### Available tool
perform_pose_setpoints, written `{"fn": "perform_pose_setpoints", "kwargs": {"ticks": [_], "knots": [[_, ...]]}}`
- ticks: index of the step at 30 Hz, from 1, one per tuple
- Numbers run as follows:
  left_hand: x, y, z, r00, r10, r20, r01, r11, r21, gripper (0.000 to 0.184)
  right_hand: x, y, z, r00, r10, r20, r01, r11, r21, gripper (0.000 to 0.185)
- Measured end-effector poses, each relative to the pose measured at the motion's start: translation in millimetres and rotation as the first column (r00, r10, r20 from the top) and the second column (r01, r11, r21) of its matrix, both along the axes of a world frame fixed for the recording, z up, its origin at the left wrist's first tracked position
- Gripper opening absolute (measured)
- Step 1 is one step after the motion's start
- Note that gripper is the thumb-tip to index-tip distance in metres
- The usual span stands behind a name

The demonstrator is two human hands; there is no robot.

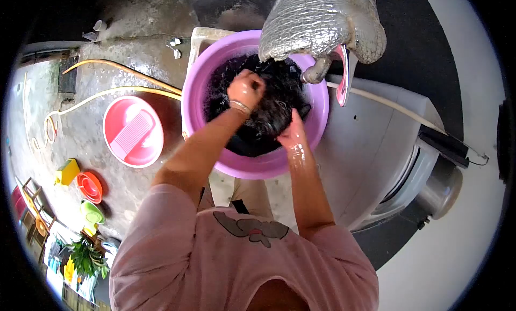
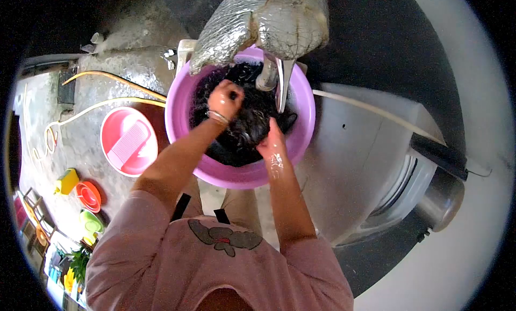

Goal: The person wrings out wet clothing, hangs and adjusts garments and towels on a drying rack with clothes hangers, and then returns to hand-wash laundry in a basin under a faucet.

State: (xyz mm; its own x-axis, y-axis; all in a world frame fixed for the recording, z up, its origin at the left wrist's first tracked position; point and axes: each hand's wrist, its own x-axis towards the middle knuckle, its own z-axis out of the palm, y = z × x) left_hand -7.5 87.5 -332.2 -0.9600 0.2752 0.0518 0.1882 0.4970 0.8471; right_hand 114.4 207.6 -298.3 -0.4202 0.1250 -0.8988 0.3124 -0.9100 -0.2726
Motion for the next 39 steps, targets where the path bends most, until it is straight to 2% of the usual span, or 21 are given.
{"fn": "perform_pose_setpoints", "kwargs": {"ticks": [1, 2, 3, 6, 7, 8, 10, 14, 15, 18, 19, 22, 23, 24, 26, 27, 28, 30, 32, 36, 39], "knots": [[-6.6, -8.2, -10.2, 0.998, 0.053, -0.016, -0.054, 0.998, -0.033, 0.012, 10.7, 20.9, -12.9, 0.974, 0.191, -0.122, -0.166, 0.968, 0.190, 0.045], [-12.4, -19.4, -15.1, 0.998, 0.050, -0.028, -0.053, 0.987, -0.151, 0.015, -2.0, 27.7, 19.9, 0.876, 0.392, 0.281, -0.482, 0.731, 0.483, 0.057], [-15.6, -28.0, -14.5, 0.999, 0.046, -0.015, -0.048, 0.965, -0.259, 0.016, -1.2, 35.4, 12.1, 0.785, 0.450, 0.424, -0.609, 0.437, 0.662, 0.061], [-2.5, -37.8, -26.0, 0.987, -0.152, 0.046, 0.158, 0.919, -0.361, 0.026, -2.8, 27.1, -36.5, 0.539, 0.207, 0.816, -0.723, -0.382, 0.575, 0.071], [6.6, -39.4, -31.6, 0.967, -0.245, 0.071, 0.254, 0.898, -0.358, 0.031, -13.3, 13.4, -34.3, 0.557, 0.360, 0.748, -0.706, -0.270, 0.655, 0.073], [15.4, -40.5, -38.0, 0.917, -0.381, 0.120, 0.392, 0.802, -0.451, 0.037, -10.6, 8.4, -60.8, 0.558, 0.380, 0.738, -0.544, -0.504, 0.671, 0.071], [27.1, -38.7, -53.6, 0.871, -0.449, 0.200, 0.486, 0.721, -0.495, 0.041, -15.0, -12.8, -70.3, 0.435, 0.370, 0.821, -0.540, -0.622, 0.567, 0.073], [37.4, -40.5, -116.4, 0.859, -0.488, 0.155, 0.460, 0.602, -0.653, 0.039, 0.0, -11.0, -133.9, 0.178, 0.300, 0.937, -0.638, -0.690, 0.342, 0.069], [38.5, -40.5, -119.4, 0.853, -0.451, 0.265, 0.512, 0.617, -0.598, 0.035, 9.5, -6.8, -158.3, 0.174, 0.141, 0.975, -0.524, -0.825, 0.213, 0.061], [43.7, -36.0, -168.1, 0.814, -0.511, 0.278, 0.562, 0.570, -0.599, 0.036, 1.4, -2.7, -171.3, 0.062, 0.176, 0.982, -0.587, -0.790, 0.179, 0.049], [31.8, -20.0, -147.6, 0.772, -0.480, 0.417, 0.606, 0.356, -0.711, 0.036, 10.0, 5.0, -190.4, 0.323, 0.242, 0.915, -0.485, -0.788, 0.379, 0.036], [25.3, -15.1, -127.3, 0.753, -0.352, 0.556, 0.649, 0.539, -0.537, 0.033, 30.5, 26.0, -258.3, 0.291, 0.156, 0.944, -0.253, -0.939, 0.233, 0.031], [22.6, -15.7, -129.0, 0.731, -0.418, 0.539, 0.679, 0.520, -0.518, 0.033, -18.4, 12.0, -149.7, -0.020, 0.276, 0.961, -0.521, -0.823, 0.226, 0.032], [41.7, -11.1, -164.7, 0.886, -0.094, 0.454, 0.399, 0.654, -0.643, 0.037, 17.4, 20.5, -190.5, 0.404, 0.353, 0.844, -0.357, -0.788, 0.501, 0.034], [19.8, -14.5, -75.1, 0.866, 0.001, 0.501, 0.131, 0.964, -0.229, 0.025, -28.8, 16.3, -100.7, 0.050, 0.467, 0.883, -0.629, -0.672, 0.391, 0.047], [22.0, -11.6, -63.9, 0.864, -0.035, 0.503, 0.080, 0.994, -0.068, 0.024, -27.8, 16.4, -94.6, 0.453, 0.697, 0.556, -0.732, -0.066, 0.679, 0.054], [25.6, -6.6, -52.4, 0.864, -0.071, 0.499, 0.027, 0.995, 0.096, 0.024, -25.4, 16.6, -88.6, 0.819, 0.555, 0.148, -0.504, 0.572, 0.647, 0.062], [48.2, 12.7, 7.5, 0.926, -0.180, 0.333, 0.055, 0.934, 0.353, 0.023, -21.1, 30.9, -79.8, 0.909, 0.360, -0.210, -0.310, 0.921, 0.235, 0.059], [81.3, 32.7, 59.2, 0.907, -0.355, 0.225, 0.157, 0.782, 0.603, 0.023, -14.9, 42.7, -62.5, 0.870, 0.069, -0.488, -0.224, 0.937, -0.268, 0.057], [114.0, 44.5, 96.7, 0.752, -0.620, 0.225, 0.382, 0.687, 0.618, 0.019, -3.3, 27.1, -17.3, 0.918, 0.006, -0.395, -0.085, 0.979, -0.183, 0.049], [78.8, 50.7, 58.3, 0.944, -0.306, 0.121, 0.227, 0.871, 0.435, 0.017, 13.5, 14.3, -31.7, 0.890, -0.124, -0.439, 0.011, 0.968, -0.252, 0.044]]}}
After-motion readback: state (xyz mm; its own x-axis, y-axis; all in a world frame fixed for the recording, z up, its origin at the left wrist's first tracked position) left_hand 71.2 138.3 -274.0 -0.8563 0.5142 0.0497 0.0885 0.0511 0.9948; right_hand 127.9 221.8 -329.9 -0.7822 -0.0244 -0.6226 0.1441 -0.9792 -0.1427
